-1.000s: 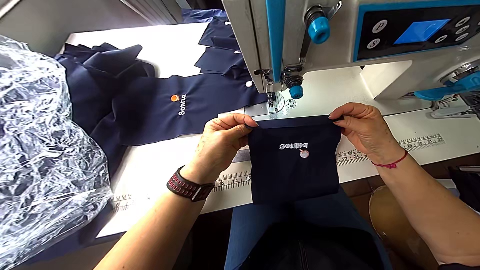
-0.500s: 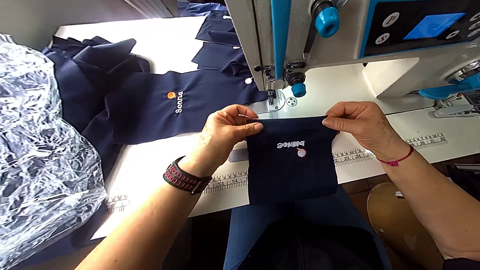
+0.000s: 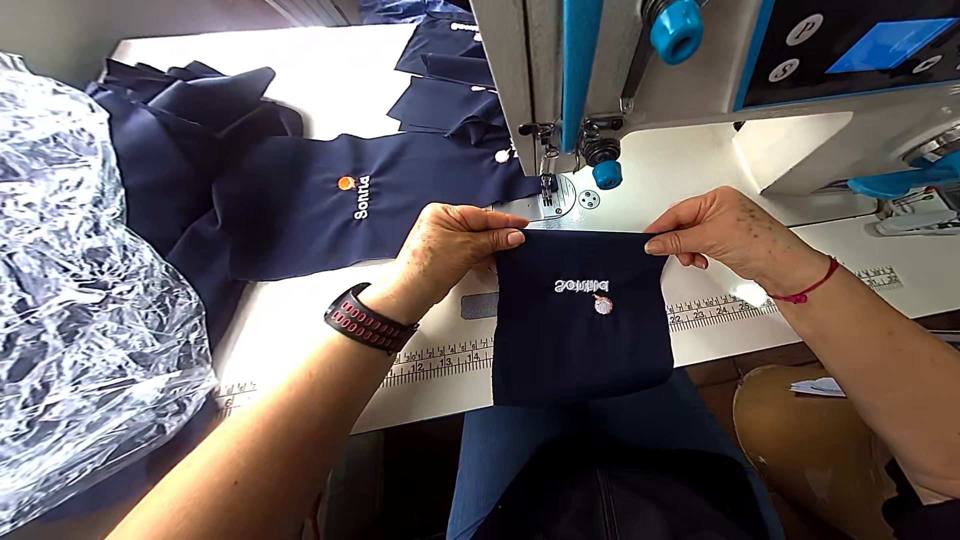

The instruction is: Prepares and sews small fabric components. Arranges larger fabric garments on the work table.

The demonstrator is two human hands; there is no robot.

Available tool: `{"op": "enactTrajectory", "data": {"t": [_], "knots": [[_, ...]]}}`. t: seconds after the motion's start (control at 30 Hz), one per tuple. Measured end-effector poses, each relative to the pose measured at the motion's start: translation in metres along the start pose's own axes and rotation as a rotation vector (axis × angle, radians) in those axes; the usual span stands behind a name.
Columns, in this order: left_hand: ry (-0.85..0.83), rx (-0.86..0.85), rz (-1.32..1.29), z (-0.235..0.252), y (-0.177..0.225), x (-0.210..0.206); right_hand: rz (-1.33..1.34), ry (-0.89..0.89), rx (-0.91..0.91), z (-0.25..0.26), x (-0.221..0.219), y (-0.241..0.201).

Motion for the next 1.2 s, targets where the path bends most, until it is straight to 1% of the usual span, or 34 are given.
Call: {"op": "enactTrajectory", "data": {"t": [0.1,0.23,0.3,0.4,0.47,0.53,0.63,0.7,0.77,0.93,1.07,1.13,1.2], "knots": [[-0.015,-0.013,0.018,0.001,-0.003,0.001,0.047,-0.015,0.026,0.001,0.000,0.003],[-0.037,-0.082,0.036,0.003,-0.008,0.004,0.076,-0.012,0.043,0.004,0.001,0.007],[-0.029,-0.151,0.081,0.005,-0.009,0.005,0.055,-0.012,0.060,0.006,0.001,0.007],[-0.032,-0.294,0.218,0.009,-0.011,0.007,0.019,-0.019,0.080,0.010,0.001,0.007],[-0.026,-0.283,0.241,0.010,-0.008,0.005,-0.008,-0.026,0.069,0.013,0.001,0.006],[-0.037,-0.227,0.246,0.012,-0.004,0.005,-0.041,-0.016,0.078,0.017,0.001,0.006],[-0.082,-0.214,0.225,0.016,-0.006,0.006,-0.165,-0.001,0.210,0.023,0.001,0.011],[-0.082,-0.220,0.249,0.017,-0.006,0.006,-0.256,-0.006,0.312,0.026,0.002,0.015],[-0.065,-0.219,0.290,0.016,-0.005,0.007,-0.283,-0.014,0.359,0.027,0.002,0.018],[-0.030,-0.191,0.302,0.015,-0.006,0.005,-0.212,0.007,0.310,0.028,0.001,0.017],[-0.024,-0.195,0.310,0.015,-0.004,0.003,-0.238,-0.002,0.317,0.029,0.001,0.017],[-0.010,-0.235,0.344,0.016,-0.005,0.003,-0.224,-0.010,0.271,0.029,0.001,0.015],[0.005,-0.348,0.411,0.018,-0.011,0.005,-0.202,-0.006,0.245,0.030,0.001,0.014]]}}
Point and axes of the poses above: each hand's wrist, its own z-axis towards the middle knuckle, its own x-axis out of the back of the hand, y = z × x, the point moved 1 cm from there along z, towards the middle knuckle, and after that the axes turned 7 degrees about y, right-handed, at the moved point
